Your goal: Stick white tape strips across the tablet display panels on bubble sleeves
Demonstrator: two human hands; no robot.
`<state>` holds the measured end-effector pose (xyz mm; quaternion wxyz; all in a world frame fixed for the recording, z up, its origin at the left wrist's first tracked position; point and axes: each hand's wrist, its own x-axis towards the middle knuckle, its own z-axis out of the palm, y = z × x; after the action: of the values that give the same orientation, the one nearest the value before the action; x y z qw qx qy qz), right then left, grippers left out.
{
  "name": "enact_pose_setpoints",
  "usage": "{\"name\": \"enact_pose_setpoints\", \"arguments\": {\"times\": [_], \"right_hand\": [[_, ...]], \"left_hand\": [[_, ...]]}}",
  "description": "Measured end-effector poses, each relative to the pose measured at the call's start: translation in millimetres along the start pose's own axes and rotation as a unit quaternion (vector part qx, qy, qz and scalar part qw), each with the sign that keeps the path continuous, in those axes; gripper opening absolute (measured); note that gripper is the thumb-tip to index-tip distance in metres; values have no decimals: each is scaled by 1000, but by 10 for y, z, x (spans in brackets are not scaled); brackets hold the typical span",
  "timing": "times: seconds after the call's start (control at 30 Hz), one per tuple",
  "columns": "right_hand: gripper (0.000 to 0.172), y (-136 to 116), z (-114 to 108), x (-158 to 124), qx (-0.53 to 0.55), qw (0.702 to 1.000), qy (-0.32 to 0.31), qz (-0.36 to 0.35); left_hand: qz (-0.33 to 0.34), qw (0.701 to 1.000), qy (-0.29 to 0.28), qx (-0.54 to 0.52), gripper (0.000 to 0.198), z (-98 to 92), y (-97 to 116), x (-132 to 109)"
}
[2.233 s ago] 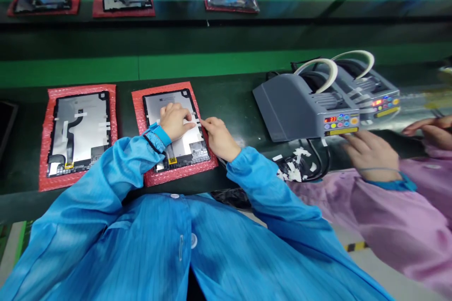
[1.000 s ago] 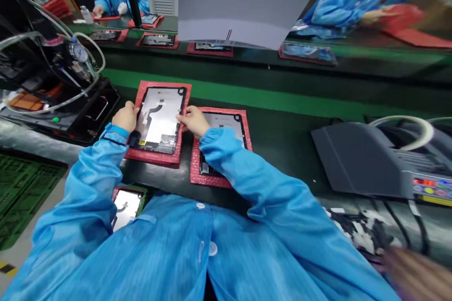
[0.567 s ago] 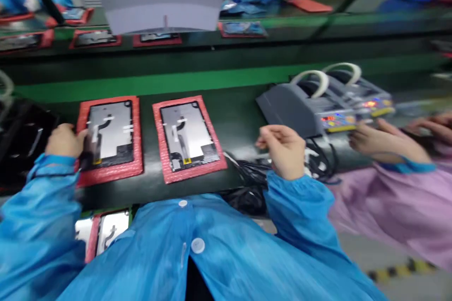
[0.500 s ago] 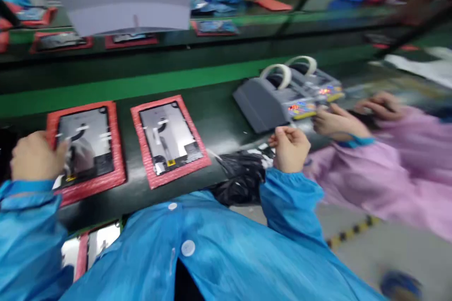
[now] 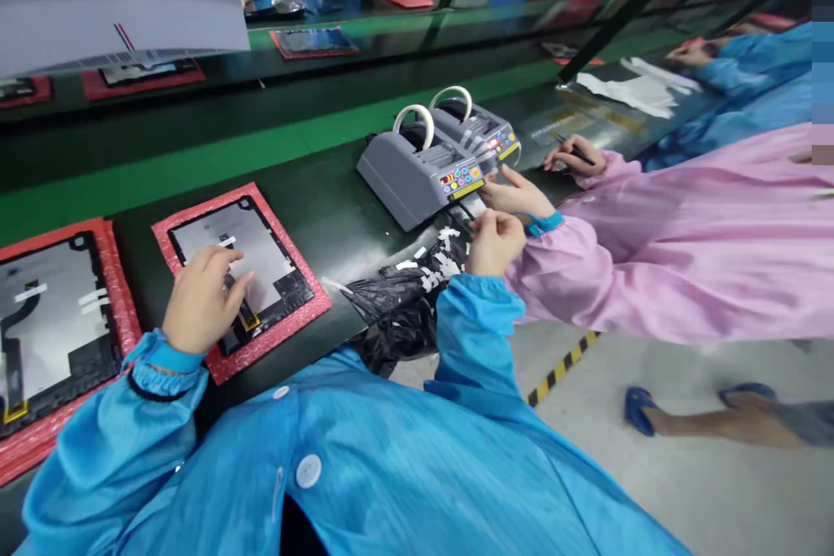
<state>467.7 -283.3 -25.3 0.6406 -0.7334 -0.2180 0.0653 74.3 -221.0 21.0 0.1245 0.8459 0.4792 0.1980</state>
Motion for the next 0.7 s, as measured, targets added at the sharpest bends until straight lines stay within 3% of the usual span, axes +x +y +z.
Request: {"name": "enact_pose_setpoints", "arguments": {"times": [0.1, 0.3, 0.5, 0.6, 0.7], "right_hand": [[20, -2, -24, -38, 65, 996, 60, 5], [29, -59, 125, -26, 125, 989, 31, 78], [43, 37, 213, 60, 124, 988, 32, 91], [42, 54, 199, 57, 88, 994, 44, 55], [41, -41, 146, -70, 27, 997, 54, -48]], "left_hand": [[-5, 1000, -27, -2, 30, 76, 34, 48], [51, 998, -28, 2, 26, 192, 60, 134], [71, 997, -26, 8, 24, 243, 39, 163], [81, 996, -35, -3, 22, 243, 66, 209], [97, 994, -39, -37, 21, 237, 131, 274]]}}
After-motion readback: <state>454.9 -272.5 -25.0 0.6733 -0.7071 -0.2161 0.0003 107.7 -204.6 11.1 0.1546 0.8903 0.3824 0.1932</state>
